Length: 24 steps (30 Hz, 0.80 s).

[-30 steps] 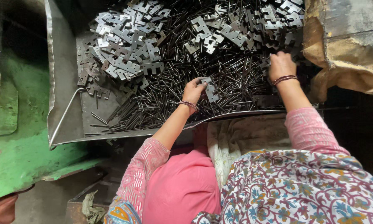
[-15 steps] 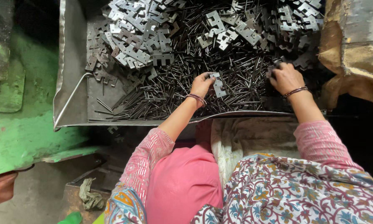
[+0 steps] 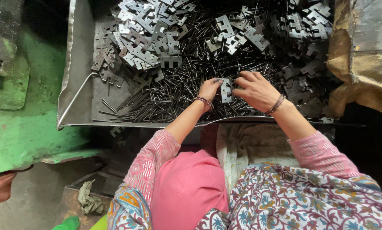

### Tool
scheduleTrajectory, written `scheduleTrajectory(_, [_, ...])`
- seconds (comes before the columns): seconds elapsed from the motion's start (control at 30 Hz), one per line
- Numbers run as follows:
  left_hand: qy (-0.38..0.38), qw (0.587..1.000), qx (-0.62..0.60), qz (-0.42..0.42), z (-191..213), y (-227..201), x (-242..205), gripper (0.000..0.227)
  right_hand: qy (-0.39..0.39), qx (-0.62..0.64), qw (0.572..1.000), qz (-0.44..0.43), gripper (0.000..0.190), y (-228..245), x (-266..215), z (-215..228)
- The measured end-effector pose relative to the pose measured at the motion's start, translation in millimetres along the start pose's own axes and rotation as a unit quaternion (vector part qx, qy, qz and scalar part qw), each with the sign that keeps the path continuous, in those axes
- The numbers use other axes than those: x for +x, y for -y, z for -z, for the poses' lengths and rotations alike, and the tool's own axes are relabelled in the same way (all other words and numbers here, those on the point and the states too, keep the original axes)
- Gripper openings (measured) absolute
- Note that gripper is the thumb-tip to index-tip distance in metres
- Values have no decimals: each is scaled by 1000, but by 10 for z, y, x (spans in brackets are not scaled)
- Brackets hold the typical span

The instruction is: The person repeatedly picks small metal plates and pins from a metal tray and inserts the pins into the plates by hand. The assembled units are placed back into the same tray. The task continues throughout the clip with no visible change in the overall pile.

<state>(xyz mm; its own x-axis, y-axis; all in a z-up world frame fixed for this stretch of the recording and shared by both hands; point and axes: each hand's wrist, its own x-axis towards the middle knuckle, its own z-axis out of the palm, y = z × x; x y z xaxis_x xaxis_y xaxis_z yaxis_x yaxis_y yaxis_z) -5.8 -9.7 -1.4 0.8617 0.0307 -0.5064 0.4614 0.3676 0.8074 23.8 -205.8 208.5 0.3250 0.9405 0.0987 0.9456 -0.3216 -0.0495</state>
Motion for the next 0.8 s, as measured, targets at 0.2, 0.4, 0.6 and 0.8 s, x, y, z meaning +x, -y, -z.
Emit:
scheduleTrajectory(0.2, [48, 995, -83, 18, 15, 94, 74, 27, 69, 32, 995, 71, 12, 191, 359, -234])
scheduleTrajectory(0.4, [26, 997, -52, 60, -9, -76, -73, 27, -71, 173, 982, -7, 42, 51, 199, -226])
scheduleTrajectory(0.6, [46, 996, -55, 49, -61, -176, -133, 27, -172, 253, 887, -346, 29, 142, -98, -470])
scheduleTrajectory(0.8, [65, 996, -63, 4, -55, -168, -128, 23, -130, 168, 905, -368, 49, 581, -7, -1014])
